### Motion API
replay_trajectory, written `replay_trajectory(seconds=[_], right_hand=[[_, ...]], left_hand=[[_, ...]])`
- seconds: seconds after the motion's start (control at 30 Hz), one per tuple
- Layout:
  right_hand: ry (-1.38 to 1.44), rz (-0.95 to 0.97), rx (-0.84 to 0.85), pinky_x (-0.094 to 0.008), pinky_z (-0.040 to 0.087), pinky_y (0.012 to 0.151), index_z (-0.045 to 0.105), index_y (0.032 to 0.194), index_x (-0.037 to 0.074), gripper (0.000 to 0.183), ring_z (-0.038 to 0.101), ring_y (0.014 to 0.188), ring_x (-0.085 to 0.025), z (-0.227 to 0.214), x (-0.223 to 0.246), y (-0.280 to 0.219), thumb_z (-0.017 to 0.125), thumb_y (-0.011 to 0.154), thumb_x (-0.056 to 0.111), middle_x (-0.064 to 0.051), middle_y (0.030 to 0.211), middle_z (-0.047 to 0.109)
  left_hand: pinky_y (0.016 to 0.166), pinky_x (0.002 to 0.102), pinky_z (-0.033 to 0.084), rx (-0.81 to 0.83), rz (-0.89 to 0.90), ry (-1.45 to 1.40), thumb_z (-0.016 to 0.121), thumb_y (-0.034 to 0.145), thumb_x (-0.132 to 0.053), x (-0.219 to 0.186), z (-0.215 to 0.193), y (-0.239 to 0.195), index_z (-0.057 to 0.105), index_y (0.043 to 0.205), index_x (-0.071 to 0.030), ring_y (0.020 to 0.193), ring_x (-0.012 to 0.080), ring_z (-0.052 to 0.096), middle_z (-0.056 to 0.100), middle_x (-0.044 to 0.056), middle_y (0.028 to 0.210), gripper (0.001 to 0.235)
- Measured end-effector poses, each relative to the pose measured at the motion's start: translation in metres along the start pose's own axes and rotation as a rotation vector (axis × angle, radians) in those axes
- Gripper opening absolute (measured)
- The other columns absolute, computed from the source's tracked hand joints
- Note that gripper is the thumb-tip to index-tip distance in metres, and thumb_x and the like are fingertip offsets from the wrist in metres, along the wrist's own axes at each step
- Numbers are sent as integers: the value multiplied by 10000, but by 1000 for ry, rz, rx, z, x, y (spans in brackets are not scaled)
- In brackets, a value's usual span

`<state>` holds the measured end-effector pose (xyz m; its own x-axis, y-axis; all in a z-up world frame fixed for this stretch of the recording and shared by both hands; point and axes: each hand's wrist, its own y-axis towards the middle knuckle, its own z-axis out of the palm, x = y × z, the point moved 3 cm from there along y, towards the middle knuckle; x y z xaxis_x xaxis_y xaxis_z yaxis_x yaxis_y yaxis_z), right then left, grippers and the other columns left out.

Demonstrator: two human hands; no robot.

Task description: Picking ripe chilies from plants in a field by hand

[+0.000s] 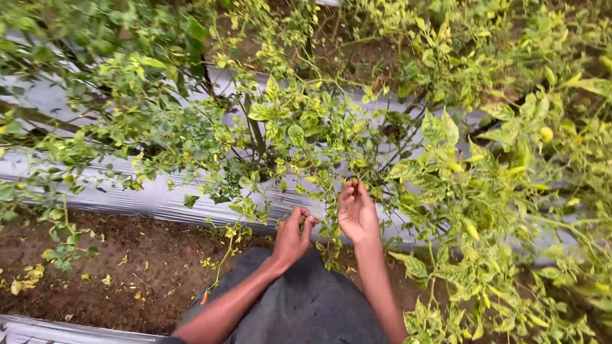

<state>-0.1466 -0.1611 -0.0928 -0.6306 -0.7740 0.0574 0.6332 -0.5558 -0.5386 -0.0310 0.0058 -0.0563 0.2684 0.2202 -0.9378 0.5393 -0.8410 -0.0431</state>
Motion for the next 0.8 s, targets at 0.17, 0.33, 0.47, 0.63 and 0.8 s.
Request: replay_trajectory(seconds=[0.17,0.33,0.47,0.63,0.8], right_hand=[[34,62,-29,-171,640,756,678,1146,41,185,710,918,-148,-7,5,5,661,979,121,-90,1047,711],[44,152,-67,-168,645,766,667,1156,5,190,710,896,-151,-10,11,4,645,979,71,-92,1022,715],[29,194,-64,-135,624,774,647,1181,-16,214,681,868,-132,-18,16,11,605,983,54,-80,953,691],[-31,198,-71,-147,620,764,654,1075,7,127,673,856,-143,3,11,-1,588,997,84,-77,922,678],[-111,126,-20,-195,609,672,614,1004,51,154,635,783,-158,12,13,-14,510,1067,145,-104,911,658]], left_hand=[[783,434,571,-33,-21,15,547,1012,-98,-1,5,0,571,1020,-98,876,309,782,821,85,903,25],[777,434,580,-120,-14,18,555,1008,-88,-9,17,-5,581,1001,-87,855,301,788,824,94,872,27],[815,444,571,-144,-89,-12,560,1000,-69,-10,31,-9,606,1022,-84,859,279,783,819,86,881,53],[863,485,566,-222,-149,-75,547,1007,-28,-4,43,-21,647,1091,-37,832,290,770,810,134,901,132],[674,408,713,-283,-82,-69,474,1029,-58,18,58,-35,669,1074,-68,811,269,819,810,134,952,200]])
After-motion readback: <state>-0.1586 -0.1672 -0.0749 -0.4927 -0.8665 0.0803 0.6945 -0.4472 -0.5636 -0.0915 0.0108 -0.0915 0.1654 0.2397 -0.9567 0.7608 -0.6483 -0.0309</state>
